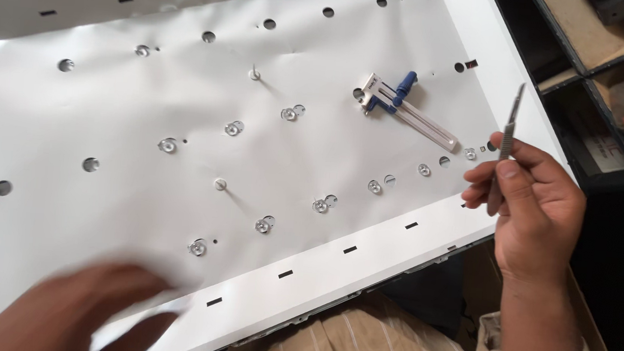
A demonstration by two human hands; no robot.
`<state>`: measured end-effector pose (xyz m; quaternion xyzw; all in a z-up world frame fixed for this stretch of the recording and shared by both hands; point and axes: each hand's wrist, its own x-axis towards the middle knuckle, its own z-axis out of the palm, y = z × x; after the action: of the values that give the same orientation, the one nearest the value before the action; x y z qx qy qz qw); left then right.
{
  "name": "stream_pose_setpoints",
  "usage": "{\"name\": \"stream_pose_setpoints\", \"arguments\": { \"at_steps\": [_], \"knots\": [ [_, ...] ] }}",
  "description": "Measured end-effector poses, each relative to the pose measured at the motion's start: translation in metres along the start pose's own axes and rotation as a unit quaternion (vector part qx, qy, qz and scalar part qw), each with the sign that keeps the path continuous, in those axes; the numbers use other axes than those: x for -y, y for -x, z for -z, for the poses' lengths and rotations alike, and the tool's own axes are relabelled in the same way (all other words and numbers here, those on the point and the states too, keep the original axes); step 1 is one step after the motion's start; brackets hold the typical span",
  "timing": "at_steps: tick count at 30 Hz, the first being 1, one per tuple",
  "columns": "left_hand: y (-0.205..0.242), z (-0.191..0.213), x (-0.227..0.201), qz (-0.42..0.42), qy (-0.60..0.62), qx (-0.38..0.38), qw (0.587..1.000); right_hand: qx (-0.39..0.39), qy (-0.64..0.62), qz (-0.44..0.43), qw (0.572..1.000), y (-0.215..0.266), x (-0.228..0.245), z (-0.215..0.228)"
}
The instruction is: The person uses a caliper to measure holes on a white perforated panel and then uses tweezers to insert small clear plastic pieces into the holes. The task involves precise placement of components on the panel.
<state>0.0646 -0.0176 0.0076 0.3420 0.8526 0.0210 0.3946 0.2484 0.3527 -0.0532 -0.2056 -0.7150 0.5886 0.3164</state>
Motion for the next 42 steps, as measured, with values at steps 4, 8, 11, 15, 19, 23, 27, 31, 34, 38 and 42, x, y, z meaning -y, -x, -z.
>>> {"name": "stream_pose_setpoints", "arguments": {
  "at_steps": [4, 8, 11, 15, 19, 23, 27, 31, 34, 38, 42],
  "knots": [
    [-0.106, -0.012, -0.006, -0.187, -0.117, -0.234, 0.947, 0.013, 0.014, 0.02, 1.0, 0.003, -0.001, 0.001],
    [-0.187, -0.029, -0.018, -0.157, -0.169, -0.285, 0.93, -0.017, 0.063, 0.011, 0.998, 0.011, -0.004, 0.025],
    [-0.191, -0.025, -0.038, -0.146, -0.164, -0.281, 0.934, 0.001, 0.129, -0.044, 0.991, 0.016, -0.01, 0.038],
    [-0.181, -0.01, -0.046, -0.164, -0.121, -0.287, 0.936, 0.188, 0.267, -0.081, 0.942, 0.013, -0.015, 0.026],
    [-0.187, -0.003, -0.034, -0.146, -0.044, -0.26, 0.953, 0.364, 0.352, -0.016, 0.862, 0.001, -0.024, -0.02],
    [-0.184, 0.007, -0.039, -0.144, -0.024, -0.259, 0.955, 0.396, 0.394, 0.114, 0.822, -0.026, -0.027, -0.046],
    [-0.182, 0.01, -0.055, -0.083, -0.004, -0.235, 0.968, 0.264, 0.484, 0.148, 0.821, -0.097, -0.034, -0.043],
    [-0.206, -0.001, -0.075, -0.181, -0.116, -0.286, 0.934, 0.305, 0.494, 0.297, 0.758, -0.149, -0.049, -0.051],
    [-0.227, -0.014, -0.082, -0.221, -0.127, -0.331, 0.909, 0.347, 0.574, 0.079, 0.738, -0.157, -0.047, -0.051],
    [-0.246, -0.025, -0.086, -0.239, -0.123, -0.359, 0.894, 0.322, 0.524, -0.005, 0.789, -0.16, -0.028, -0.041],
    [-0.25, -0.027, -0.087, -0.25, -0.104, -0.379, 0.885, 0.255, 0.464, 0.029, 0.848, -0.165, -0.008, -0.031]
  ]
}}
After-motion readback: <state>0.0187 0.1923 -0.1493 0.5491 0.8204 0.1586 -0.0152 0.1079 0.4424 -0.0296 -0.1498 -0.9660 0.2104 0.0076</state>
